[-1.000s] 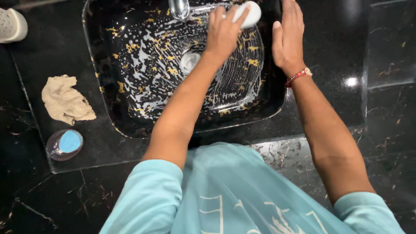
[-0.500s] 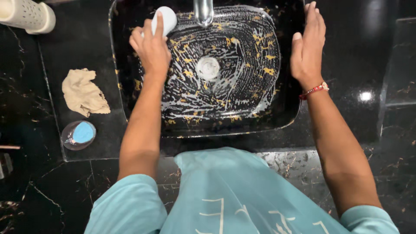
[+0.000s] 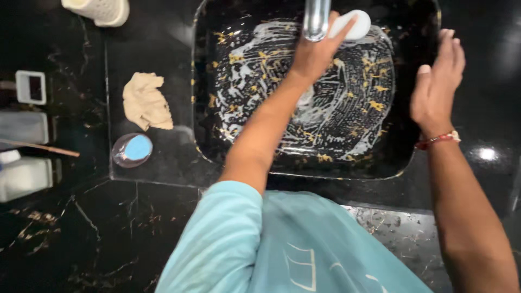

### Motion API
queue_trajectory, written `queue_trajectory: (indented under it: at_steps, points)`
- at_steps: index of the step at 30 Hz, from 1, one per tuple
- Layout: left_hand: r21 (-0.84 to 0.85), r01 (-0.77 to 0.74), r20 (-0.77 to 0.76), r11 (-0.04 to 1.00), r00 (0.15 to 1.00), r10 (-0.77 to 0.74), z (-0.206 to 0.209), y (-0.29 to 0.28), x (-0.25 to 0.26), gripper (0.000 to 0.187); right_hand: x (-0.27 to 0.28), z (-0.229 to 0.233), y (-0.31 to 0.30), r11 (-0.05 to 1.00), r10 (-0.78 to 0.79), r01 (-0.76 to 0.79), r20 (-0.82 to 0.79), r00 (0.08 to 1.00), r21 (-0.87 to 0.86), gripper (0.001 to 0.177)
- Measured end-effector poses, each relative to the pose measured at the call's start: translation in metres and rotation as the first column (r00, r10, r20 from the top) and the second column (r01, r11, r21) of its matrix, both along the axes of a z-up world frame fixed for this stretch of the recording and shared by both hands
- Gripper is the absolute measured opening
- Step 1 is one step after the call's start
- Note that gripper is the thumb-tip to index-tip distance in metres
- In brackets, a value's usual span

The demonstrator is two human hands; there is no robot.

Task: The person scrubs the interior of a black sink with a white sponge and cleaning agent, making circular and back-and-forth motions to clean the surfaces.

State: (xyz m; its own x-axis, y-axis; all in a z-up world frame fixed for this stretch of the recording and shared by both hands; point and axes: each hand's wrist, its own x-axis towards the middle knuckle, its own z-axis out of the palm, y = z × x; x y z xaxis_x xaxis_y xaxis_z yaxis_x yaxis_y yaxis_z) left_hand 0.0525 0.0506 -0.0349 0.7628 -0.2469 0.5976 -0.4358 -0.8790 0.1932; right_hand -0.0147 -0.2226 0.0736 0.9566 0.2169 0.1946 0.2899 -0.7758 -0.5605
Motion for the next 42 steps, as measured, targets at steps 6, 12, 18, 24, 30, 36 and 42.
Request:
queue_trajectory:
  at_steps: [6,12,18,24,30,36,42]
  points:
    - [0.193,-0.165,-0.108,0.967,0.976,0.188,0.022,0.145,-0.038,0.074,0.002,-0.004,-0.002,0.999,0.049,-0.049,0.024,0.999,-0.002,0.063]
    - [0.196,-0.332,0.007,0.923,0.941,0.337,0.020,0.174,-0.061,0.075,0.000,-0.004,-0.002,0.999,0.034,-0.034,0.036,0.999,-0.014,0.062]
    - [0.289,-0.537,-0.261,0.792,0.752,0.605,0.028,0.176,-0.090,0.075,-0.004,-0.007,-0.004,1.000,-0.002,0.003,0.043,0.999,-0.016,0.063]
    - [0.359,-0.583,-0.346,0.729,0.642,0.684,0.063,0.153,-0.178,0.072,-0.004,-0.011,-0.008,1.000,0.026,-0.026,0.068,0.997,0.004,0.061]
    - [0.388,-0.547,-0.369,0.742,0.645,0.669,0.071,0.157,-0.194,0.071,0.003,-0.013,-0.009,0.999,0.046,-0.047,0.037,0.998,0.018,0.059]
    - [0.379,-0.572,-0.126,0.728,0.747,0.653,0.025,0.177,-0.078,0.067,0.007,-0.021,-0.015,0.998,0.056,-0.055,0.057,0.997,-0.010,0.058]
    - [0.219,-0.563,-0.131,0.797,0.792,0.596,0.011,0.152,-0.063,0.070,0.009,-0.022,-0.011,0.999,0.049,-0.049,0.029,0.998,-0.006,0.063]
